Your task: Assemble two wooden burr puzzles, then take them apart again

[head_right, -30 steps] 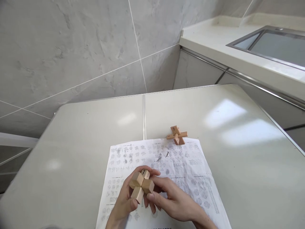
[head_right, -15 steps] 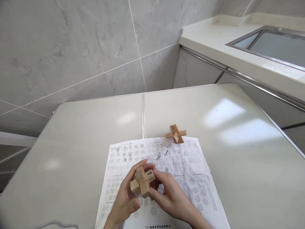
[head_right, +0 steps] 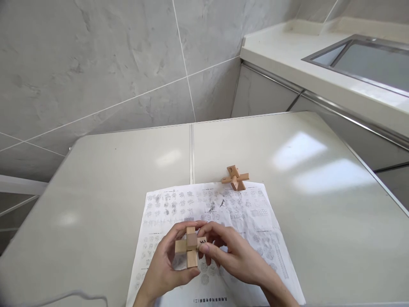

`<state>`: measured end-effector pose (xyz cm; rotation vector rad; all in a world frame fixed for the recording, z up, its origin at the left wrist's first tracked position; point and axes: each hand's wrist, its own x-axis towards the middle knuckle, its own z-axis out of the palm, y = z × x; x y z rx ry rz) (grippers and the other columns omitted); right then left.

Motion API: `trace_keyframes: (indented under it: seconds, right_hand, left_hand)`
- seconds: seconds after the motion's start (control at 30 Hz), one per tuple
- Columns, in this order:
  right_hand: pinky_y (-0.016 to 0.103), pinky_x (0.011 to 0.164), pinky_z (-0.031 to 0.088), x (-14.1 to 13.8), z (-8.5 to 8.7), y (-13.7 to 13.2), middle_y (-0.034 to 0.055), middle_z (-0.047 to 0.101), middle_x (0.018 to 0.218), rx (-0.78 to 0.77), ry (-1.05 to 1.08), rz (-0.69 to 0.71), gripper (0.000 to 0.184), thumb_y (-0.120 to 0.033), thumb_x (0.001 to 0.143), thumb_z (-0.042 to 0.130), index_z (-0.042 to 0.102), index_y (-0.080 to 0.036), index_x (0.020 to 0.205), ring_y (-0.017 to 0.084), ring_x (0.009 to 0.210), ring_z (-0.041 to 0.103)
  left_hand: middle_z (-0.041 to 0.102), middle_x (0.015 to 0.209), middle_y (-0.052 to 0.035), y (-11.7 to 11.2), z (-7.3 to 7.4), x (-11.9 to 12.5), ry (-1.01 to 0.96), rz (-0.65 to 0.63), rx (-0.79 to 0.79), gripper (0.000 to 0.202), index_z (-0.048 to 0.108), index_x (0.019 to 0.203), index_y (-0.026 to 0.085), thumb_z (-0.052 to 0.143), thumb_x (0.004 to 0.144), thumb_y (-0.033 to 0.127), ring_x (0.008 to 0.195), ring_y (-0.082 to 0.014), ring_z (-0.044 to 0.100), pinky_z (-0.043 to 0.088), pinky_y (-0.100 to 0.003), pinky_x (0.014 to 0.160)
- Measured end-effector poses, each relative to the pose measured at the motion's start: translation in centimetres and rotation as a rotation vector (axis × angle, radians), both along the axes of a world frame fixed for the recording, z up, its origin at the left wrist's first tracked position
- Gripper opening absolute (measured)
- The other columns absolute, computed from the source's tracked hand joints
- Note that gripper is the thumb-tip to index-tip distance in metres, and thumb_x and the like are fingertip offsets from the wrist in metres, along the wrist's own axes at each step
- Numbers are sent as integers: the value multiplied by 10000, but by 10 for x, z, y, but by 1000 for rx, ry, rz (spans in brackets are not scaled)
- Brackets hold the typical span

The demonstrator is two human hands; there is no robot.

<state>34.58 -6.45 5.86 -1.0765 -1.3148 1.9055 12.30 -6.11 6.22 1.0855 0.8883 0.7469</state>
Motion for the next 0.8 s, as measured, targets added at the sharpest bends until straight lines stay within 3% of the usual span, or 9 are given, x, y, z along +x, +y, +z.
trace_keyframes:
  seconds: [0.2, 0.33, 0.5, 0.63, 0.8]
  right_hand:
    - [251, 615, 475, -6, -16, 0, 15, 707, 758, -22, 138, 183, 307, -472, 992, 748, 746, -170, 933, 134, 641, 621]
    - [272, 678, 499, -9, -25, -4, 10, 712, 737, 5, 144, 99, 291, -461, 920, 831, 762, -181, 884, 162, 706, 646]
    - [273, 657, 480, -13, -22, -6, 10, 702, 720, 45, 101, 20, 326, -484, 886, 861, 760, -175, 861, 158, 666, 627]
    - [265, 630, 452, -15, -15, -4, 0, 662, 679, 66, 84, 44, 367, -510, 930, 807, 721, -173, 814, 144, 627, 594]
    - [266, 628, 432, -13, -10, -2, -8, 592, 660, 106, 142, 153, 452, -542, 1028, 662, 661, -176, 763, 130, 618, 542]
  left_hand:
    - [699, 1406, -123, 0, 3, -5, 95, -90, 43, 660, 704, 1318, 277, 943, 708, 356, 1269, -374, 685, 585, -486, 1050]
    - [706, 1413, -119, -1, 2, -6, 157, -114, 54, 699, 721, 1310, 278, 959, 656, 342, 1296, -386, 672, 526, -523, 1127]
    - [702, 1423, -116, 1, 2, -6, 154, -105, 80, 722, 717, 1320, 287, 972, 651, 379, 1291, -378, 675, 530, -509, 1122]
    - [745, 1318, -100, 5, 3, -4, 86, -78, 112, 677, 709, 1322, 287, 953, 697, 381, 1191, -336, 724, 572, -465, 1065]
    - [762, 1246, -116, 4, -2, -3, 15, -102, 107, 700, 711, 1313, 254, 954, 684, 443, 1184, -361, 719, 557, -510, 1083]
